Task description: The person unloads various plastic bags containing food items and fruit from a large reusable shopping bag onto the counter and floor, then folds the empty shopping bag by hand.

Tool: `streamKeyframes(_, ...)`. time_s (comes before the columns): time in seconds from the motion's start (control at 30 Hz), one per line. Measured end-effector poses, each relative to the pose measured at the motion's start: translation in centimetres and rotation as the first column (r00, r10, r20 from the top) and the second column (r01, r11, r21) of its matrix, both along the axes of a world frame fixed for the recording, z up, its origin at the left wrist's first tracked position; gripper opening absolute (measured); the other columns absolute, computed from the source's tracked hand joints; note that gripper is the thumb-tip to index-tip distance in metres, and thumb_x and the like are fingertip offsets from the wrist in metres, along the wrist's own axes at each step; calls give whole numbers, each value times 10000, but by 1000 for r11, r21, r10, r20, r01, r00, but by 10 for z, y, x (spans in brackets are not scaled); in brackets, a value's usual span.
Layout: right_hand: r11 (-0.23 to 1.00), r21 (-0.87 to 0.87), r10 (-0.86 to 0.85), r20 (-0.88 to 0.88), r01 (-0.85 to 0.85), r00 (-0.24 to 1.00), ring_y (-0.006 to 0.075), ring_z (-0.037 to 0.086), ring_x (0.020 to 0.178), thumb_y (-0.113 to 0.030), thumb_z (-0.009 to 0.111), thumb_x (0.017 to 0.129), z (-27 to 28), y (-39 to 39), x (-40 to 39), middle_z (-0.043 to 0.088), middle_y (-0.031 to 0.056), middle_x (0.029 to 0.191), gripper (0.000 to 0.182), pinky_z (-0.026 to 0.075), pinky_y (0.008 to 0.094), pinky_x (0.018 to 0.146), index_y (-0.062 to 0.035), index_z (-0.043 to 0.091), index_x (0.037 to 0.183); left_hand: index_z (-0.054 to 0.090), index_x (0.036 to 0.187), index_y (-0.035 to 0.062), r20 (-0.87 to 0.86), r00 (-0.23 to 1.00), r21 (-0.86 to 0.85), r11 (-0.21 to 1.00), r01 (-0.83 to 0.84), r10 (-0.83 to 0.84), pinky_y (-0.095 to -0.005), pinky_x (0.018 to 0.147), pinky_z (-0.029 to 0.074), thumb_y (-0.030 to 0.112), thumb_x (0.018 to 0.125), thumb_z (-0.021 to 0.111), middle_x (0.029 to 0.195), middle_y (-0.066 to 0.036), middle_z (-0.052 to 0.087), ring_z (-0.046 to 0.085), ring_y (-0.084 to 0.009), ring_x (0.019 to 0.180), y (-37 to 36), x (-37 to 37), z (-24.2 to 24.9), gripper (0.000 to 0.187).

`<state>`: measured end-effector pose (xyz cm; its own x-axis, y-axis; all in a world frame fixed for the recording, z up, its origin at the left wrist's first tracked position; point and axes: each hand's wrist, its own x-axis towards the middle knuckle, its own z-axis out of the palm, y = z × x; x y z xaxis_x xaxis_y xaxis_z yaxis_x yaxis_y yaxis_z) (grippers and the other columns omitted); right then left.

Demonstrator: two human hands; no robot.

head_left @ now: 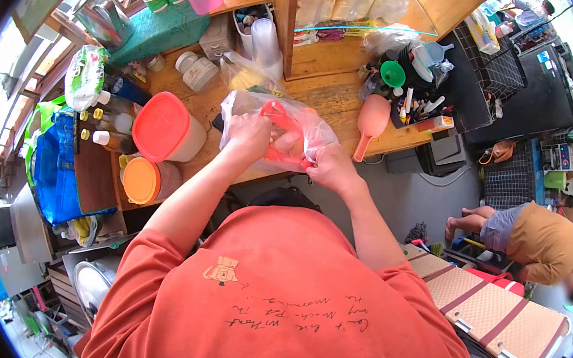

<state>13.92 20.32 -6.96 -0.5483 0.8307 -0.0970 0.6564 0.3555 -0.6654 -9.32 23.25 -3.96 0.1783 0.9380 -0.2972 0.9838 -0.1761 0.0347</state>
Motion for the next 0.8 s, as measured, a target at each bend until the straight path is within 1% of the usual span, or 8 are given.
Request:
streamKeyframes(0.1,992,118,37,-18,-35,999,407,644,755,-121,710,704,9,-1,-2,656,207,761,135,514,462,697,-5,676,762,775,861,90,104,994,80,996,-38,29,-457,696,581,317,770,787,837,-154,751,755,-327,824,-5,13,32,245)
streamKeyframes(0.23,962,270,52,-39,-39,998,403,640,847,-101,690,660,-3,-3,0,662,192,775,105,511,481,781,-9,668,707,749,789,83,198,973,213,974,72,-115,-479,667,567,311,800,725,780,-172,731,739,-335,759,-9,30,-23,229)
streamKeyframes(0.33,972,232,41,26,-45,999,400,631,897,-107,700,646,14,-6,0,670,188,811,112,496,488,838,-20,671,711,764,726,81,272,947,287,954,93,-174,-465,648,574,232,796,676,723,-173,725,737,-331,681,-12,29,-71,188)
streamKeyframes(0.47,974,222,-38,3,36,999,401,631,886,-118,701,645,15,-10,3,671,193,829,117,491,489,850,-31,673,717,742,751,46,468,884,174,978,-115,21,-484,698,567,260,899,613,770,-211,716,721,-383,736,-12,28,-58,291)
streamKeyframes(0.6,959,256,-96,-122,124,988,396,637,874,-101,709,675,8,-10,7,673,197,845,119,502,485,809,-26,691,767,751,824,29,493,869,196,970,-145,30,-464,703,562,268,930,618,788,-208,716,712,-398,766,-19,10,-20,293)
streamKeyframes(0.7,968,185,-127,-231,172,965,397,644,875,-78,715,698,9,-13,5,679,205,877,126,515,469,783,-18,700,808,764,970,8,795,594,30,971,-239,122,-273,689,506,145,921,705,737,-78,696,626,-113,703,-20,-7,-2,157)
streamKeyframes(0.73,972,139,-141,-296,189,945,397,648,875,-65,717,710,11,-12,4,682,209,897,127,522,459,772,-13,701,825,764,970,8,795,596,33,973,-229,113,-273,689,506,145,921,705,737,-78,696,626,-113,703,-21,-11,4,157)
streamKeyframes(0.8,969,124,-166,-324,216,931,411,644,904,-73,705,681,11,-13,1,678,209,882,149,519,474,810,-8,683,814,750,998,18,935,291,-145,967,-208,203,-264,773,515,123,963,660,859,-35,720,647,-114,796,-22,-22,12,143)
